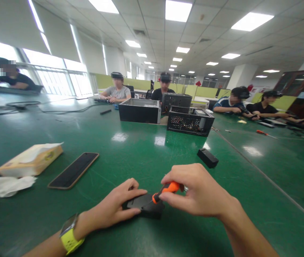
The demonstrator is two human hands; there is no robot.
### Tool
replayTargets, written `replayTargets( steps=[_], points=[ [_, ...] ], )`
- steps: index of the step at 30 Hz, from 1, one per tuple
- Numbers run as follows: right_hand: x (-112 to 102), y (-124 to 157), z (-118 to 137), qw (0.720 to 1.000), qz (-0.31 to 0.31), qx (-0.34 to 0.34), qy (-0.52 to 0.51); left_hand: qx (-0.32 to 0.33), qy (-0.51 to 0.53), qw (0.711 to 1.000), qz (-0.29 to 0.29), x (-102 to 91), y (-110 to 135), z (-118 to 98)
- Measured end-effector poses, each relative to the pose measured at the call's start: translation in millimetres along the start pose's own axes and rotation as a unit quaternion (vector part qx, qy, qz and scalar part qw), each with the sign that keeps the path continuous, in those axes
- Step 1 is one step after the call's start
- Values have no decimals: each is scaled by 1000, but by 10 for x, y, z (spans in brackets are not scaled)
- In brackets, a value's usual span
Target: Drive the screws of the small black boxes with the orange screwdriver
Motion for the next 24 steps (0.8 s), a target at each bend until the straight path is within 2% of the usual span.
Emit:
replayTargets(
  steps=[3, 6, 10, 12, 13, 16, 18, 22, 24],
  points=[
    [-127, 16, -224, 997, -66, 36, -2, -3, 0, 1000, 3, 5, -1, 5],
    [-183, 133, -699, 982, -138, 130, 16, -2, 0, 1000, 0, 0, -2, 2],
    [70, 518, -1380, 960, -144, 239, 40, -4, 3, 1000, -2, 2, -1, 3],
    [227, 775, -1631, 948, -140, 279, 68, -6, 2, 1000, 0, 13, 0, 6],
    [321, 886, -1726, 945, -115, 295, 79, -8, 2, 1000, 1, 18, 2, 10],
    [496, 1095, -1855, 947, -61, 304, 82, -19, 4, 1000, -3, 26, 11, 30],
    [510, 1124, -1855, 949, -55, 301, 77, -24, 6, 1000, -6, 25, 16, 38],
    [465, 1020, -1728, 955, -54, 278, 90, -25, 4, 1000, -5, 20, 16, 31],
    [499, 937, -1611, 962, -20, 251, 107, -29, 0, 1000, -1, 14, 13, 29]
  ],
)
Point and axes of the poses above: each hand's wrist, its own y-axis away from the middle knuckle, its own x-axis out of the palm, z = x × y, the point moved 7 cm from there along -y, towards the middle knuckle, and after that the axes turned 3 degrees about -y, right-handed, at the moved point
